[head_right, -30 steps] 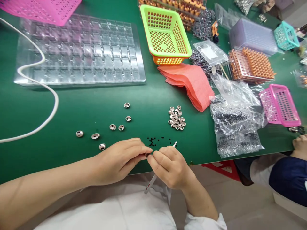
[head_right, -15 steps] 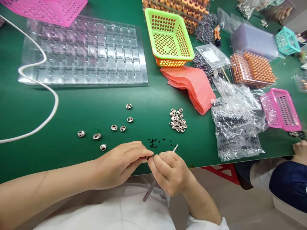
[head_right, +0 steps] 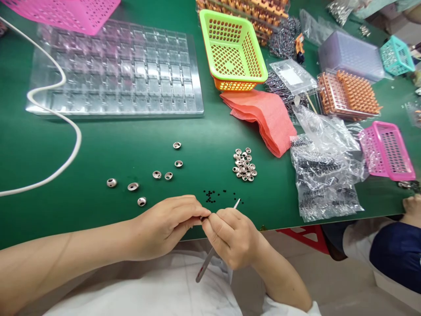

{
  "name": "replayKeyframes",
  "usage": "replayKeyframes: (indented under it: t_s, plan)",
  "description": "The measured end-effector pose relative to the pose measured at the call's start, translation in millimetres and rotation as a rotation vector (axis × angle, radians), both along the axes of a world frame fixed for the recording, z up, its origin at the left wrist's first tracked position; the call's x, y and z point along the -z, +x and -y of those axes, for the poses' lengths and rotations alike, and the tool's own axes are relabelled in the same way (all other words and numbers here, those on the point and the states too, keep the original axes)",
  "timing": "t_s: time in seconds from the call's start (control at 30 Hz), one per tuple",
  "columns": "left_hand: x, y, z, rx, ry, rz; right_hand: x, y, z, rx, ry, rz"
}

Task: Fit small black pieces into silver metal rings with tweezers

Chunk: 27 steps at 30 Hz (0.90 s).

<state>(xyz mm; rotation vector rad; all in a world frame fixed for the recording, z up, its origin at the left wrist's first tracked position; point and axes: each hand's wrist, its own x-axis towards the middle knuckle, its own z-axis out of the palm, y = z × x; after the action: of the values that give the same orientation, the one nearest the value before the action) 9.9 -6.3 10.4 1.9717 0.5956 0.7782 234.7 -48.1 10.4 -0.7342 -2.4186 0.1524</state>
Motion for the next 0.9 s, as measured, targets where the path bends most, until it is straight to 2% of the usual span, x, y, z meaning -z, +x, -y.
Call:
replayKeyframes:
  t_s: [0.2,0.33,0.47,0.63,0.77,0.9]
  plan:
    - [0.5,-0.2,-1.0,-0.001,-0.014,-0.028,-0.3,-0.5,-4.3,-0.039,-0.014,0.015]
    - [1.7,-0.1,-2.9,-0.018,-0.064,-0.048,5.8,-1.0,-6.1,-0.026,-0.033,0.007]
    - [0.9,-0.6,-6.7,-0.031,-0.185,-0.069,12.3,-2.7,-5.6,0.041,-0.091,-0.046]
    - [-2.4,-0.5,-10.1,-0.019,-0.355,-0.013,9.9,-6.8,-0.8,0.188,-0.191,-0.287]
    - [-2.6,0.0,-10.2,-0.019,-0.377,0.014,6.9,-7.3,4.1,0.263,-0.218,-0.35]
    - [-1.3,-0.2,-10.4,-0.015,-0.353,0.03,7.0,-4.7,5.1,0.242,-0.203,-0.313]
